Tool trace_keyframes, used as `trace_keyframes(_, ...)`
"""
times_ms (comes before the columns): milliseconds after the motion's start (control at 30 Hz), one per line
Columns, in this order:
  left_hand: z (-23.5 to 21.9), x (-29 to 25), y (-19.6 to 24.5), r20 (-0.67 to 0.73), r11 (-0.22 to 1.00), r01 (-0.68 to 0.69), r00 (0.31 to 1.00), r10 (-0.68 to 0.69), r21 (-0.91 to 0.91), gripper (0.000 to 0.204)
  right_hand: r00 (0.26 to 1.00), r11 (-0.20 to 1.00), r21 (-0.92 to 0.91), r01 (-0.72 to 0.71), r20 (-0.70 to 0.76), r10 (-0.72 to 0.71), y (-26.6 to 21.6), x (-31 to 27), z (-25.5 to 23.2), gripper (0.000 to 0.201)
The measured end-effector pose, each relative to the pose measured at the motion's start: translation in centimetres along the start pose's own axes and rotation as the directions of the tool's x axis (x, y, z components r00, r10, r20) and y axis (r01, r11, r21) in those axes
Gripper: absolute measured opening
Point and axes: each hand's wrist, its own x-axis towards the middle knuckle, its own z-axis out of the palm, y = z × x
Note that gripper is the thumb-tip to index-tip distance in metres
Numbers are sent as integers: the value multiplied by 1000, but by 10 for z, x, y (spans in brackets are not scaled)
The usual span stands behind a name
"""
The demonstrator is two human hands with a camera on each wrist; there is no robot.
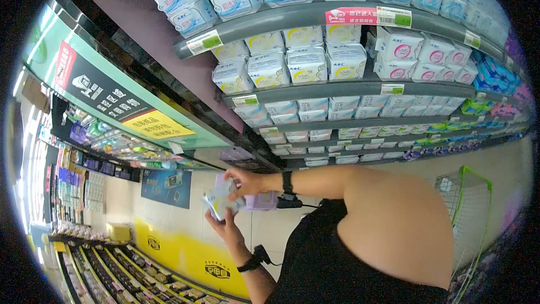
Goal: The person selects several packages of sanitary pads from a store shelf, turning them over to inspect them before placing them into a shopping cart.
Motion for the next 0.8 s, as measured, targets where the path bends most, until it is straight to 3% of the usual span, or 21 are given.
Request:
trace_keyframes(100, 37, 56, 6, 128, 996, -83, 988, 87, -40, 58, 951, 998, -11, 59, -303, -60, -23, 1, -22, 55)
trace_keyframes(200, 83, 97, 22, 285, 976, -195, 934, 214, -95, 59, 780, 942, -234, 239, -532, -330, -54, -11, -33, 45)
trace_keyframes(300, 123, 129, 36, 407, 949, -257, 859, 310, -179, 62, 630, 863, -456, 217, -610, -481, -116, -24, -34, 43)
trace_keyframes(400, 157, 161, 55, 459, 859, -504, 746, 483, -84, 53, 398, 613, -756, 230, -502, -768, -153, -24, -41, 46)
trace_keyframes(467, 176, 175, 79, 473, 718, -690, 663, 580, 86, 40, 392, 561, -816, 141, -474, -788, -171, -30, -36, 57)
trace_keyframes(500, 182, 183, 79, 504, 782, -618, 702, 504, 79, 39, 398, 557, -819, 138, -469, -789, -180, -30, -33, 60)
trace_keyframes(567, 198, 198, 82, 539, 796, -603, 688, 486, 51, 39, 447, 547, -834, 74, -463, -766, -195, -32, -35, 68)
trace_keyframes(633, 212, 208, 90, 527, 702, -712, 601, 601, 12, 41, 432, 473, -880, 35, -414, -802, -201, -25, -47, 69)
trace_keyframes(667, 217, 213, 91, 508, 725, -688, 620, 598, -13, 43, 432, 435, -900, 23, -383, -817, -203, -19, -53, 70)
trace_keyframes(700, 222, 219, 92, 484, 745, -666, 641, 595, -34, 45, 442, 490, -868, 80, -410, -798, -200, -10, -60, 72)
trace_keyframes(733, 225, 225, 93, 457, 762, -645, 663, 593, -53, 46, 442, 473, -879, 61, -401, -802, -199, -3, -64, 71)
trace_keyframes(800, 228, 235, 101, 490, 802, -593, 679, 546, -72, 49, 448, 442, -896, 37, -381, -809, -198, 8, -71, 71)
